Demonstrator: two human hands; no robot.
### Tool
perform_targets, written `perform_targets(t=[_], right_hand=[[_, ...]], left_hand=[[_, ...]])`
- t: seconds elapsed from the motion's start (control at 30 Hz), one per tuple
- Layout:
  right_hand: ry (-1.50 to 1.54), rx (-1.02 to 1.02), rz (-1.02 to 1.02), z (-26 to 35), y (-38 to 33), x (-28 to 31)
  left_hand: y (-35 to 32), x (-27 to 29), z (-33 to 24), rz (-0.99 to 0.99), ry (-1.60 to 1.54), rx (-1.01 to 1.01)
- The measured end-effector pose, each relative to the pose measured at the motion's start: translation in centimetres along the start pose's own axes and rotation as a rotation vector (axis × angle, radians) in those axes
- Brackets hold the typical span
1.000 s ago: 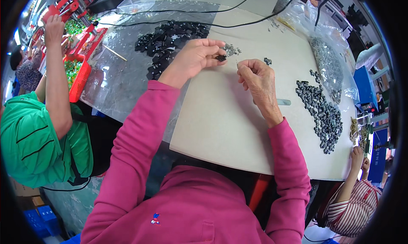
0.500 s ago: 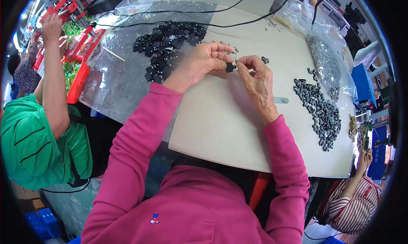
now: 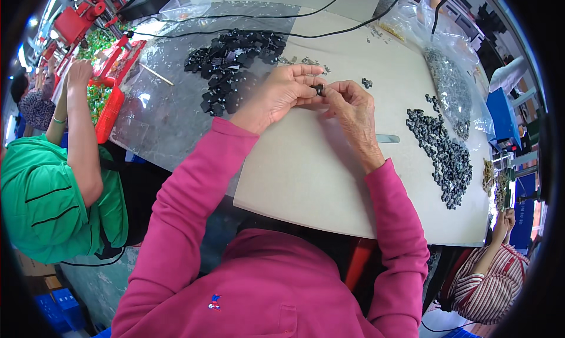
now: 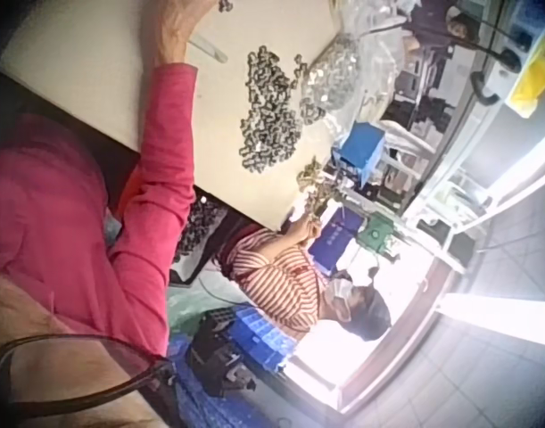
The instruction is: The person assembles small components by attaching metal clips to plastic pieces by hand and pressing them with a handheld punch tool.
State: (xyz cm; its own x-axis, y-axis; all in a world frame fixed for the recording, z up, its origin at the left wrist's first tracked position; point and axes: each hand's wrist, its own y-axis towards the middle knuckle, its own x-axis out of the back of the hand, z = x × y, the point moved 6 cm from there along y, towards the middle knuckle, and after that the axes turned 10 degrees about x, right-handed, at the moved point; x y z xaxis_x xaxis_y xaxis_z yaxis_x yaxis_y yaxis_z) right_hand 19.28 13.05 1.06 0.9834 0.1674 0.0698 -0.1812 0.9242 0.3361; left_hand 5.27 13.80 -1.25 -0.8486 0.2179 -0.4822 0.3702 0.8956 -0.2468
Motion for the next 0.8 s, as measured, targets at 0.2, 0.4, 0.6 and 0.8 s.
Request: perform_targets(t=[0.2,0.4,0.6,0.8], right_hand=[[-0.135,0.047,0.074,0.0,-0.1,0.0],[-0.266,0.208,0.077,0.3,-0.2,-0.2],[-0.400,0.222,0.120,0.9,-0.1,0.1],[-0.624,0.619,0.128,2.4,-0.4,0.1]], left_hand=[[-0.3,0.0,-0.8,-0.096,0.151,-0.094],[-0.9,-1.3,-1.6,-0.140,0.348,-0.198],[-1.0,-2.1,-1.9,-0.086,0.519,-0.292],[-1.1,-2.3,-1.9,-0.105,0.622,-0.293]])
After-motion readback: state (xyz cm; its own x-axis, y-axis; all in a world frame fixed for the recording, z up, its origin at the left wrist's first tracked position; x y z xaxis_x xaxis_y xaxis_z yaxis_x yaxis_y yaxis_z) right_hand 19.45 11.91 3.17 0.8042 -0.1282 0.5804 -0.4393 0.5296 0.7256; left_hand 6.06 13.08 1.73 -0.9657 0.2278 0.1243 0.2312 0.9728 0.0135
